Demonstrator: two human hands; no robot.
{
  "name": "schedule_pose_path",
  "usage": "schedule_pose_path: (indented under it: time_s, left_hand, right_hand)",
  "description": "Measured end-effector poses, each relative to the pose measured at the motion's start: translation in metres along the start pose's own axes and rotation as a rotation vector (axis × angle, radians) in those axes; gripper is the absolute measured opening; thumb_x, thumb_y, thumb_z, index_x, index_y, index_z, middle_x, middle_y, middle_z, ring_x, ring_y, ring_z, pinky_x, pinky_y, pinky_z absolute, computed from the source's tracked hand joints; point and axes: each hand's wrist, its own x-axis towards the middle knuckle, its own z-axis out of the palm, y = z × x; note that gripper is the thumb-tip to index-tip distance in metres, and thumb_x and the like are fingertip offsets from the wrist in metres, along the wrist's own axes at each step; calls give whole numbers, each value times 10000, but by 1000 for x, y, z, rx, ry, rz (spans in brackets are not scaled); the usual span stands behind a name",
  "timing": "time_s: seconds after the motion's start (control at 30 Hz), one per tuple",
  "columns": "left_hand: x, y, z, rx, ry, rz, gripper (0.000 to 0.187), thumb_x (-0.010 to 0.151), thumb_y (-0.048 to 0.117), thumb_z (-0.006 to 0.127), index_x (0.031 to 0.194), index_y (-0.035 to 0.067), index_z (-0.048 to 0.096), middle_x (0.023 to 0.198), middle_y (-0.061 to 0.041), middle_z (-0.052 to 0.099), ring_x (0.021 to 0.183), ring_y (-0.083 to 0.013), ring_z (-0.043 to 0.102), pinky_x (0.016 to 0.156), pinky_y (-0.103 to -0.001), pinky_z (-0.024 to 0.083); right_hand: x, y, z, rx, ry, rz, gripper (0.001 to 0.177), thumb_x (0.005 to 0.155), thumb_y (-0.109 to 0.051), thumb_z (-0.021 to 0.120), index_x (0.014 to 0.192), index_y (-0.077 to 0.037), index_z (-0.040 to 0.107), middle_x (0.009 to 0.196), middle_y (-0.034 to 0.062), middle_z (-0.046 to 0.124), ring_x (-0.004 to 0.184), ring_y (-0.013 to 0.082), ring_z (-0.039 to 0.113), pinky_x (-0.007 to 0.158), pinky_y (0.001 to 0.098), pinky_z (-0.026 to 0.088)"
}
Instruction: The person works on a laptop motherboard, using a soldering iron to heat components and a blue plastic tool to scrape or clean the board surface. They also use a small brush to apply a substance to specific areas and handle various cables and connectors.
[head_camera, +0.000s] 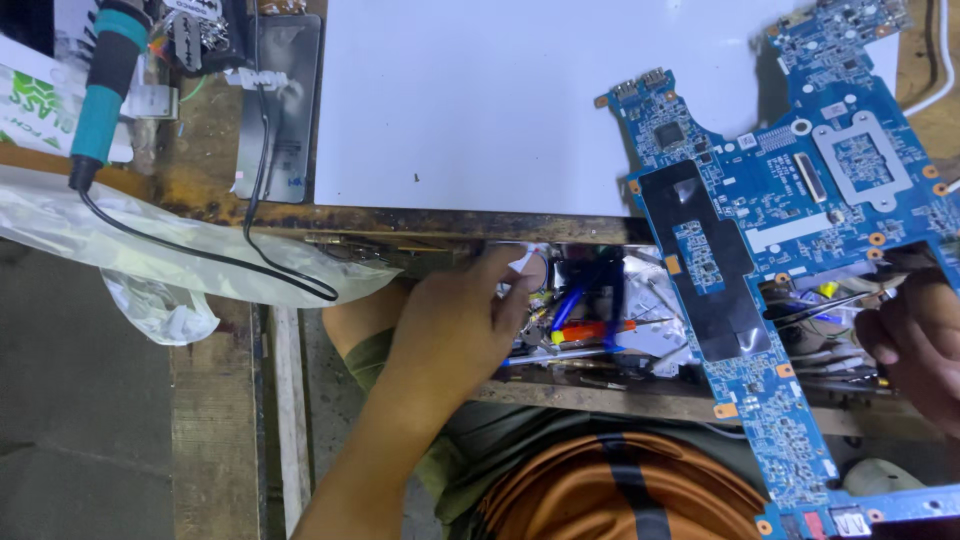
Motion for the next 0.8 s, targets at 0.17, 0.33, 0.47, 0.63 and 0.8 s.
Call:
schedule_pose_path:
  time_s: [0.17,0.33,0.47,0.63,0.8]
  left_hand:
    - [-4,5,-5,297,-90,-9,195,943,266,665,1053,108,695,890,-137,757,785,-366,717,673,-503,537]
    - [-6,33,-32,119,190,98,261,920,385,727,993,135,733,873,-80,773,722,-244,758,624,-384,575]
    - [44,18,-60,16,376,130,343,935,387,779,1122,106,718,830,-37,750,681,-142,737,612,-296,566]
    - [185,-29,-73,-96,625,337,573,885,391,909,1261,64,626,997,-58,743,699,-124,705,644,-293,583]
    - [276,-45,-67,-180,730,559,435,868,338,917,1033,22,668,893,-60,729,747,-147,681,663,-318,571]
  right_hand:
    - [-10,-55,-6,1098,-355,-84,438,1154,-219,456,748,-69,527,595,20,449,520,146,434,690,368,375]
    - [15,-127,-2,1351,-399,-163,510,1186,-269,435,747,-42,562,562,42,485,480,170,456,715,366,389]
    - [8,-150,-4,1437,-437,-184,573,1212,-308,419,746,-21,589,536,59,514,448,190,474,734,365,400]
    - [22,-167,-3,1337,-631,-302,665,1246,-373,396,740,-13,636,499,86,562,437,217,494,774,355,416]
    - [5,-186,-4,1154,-305,-196,521,1182,-342,438,977,129,521,487,66,506,418,173,441,703,374,449]
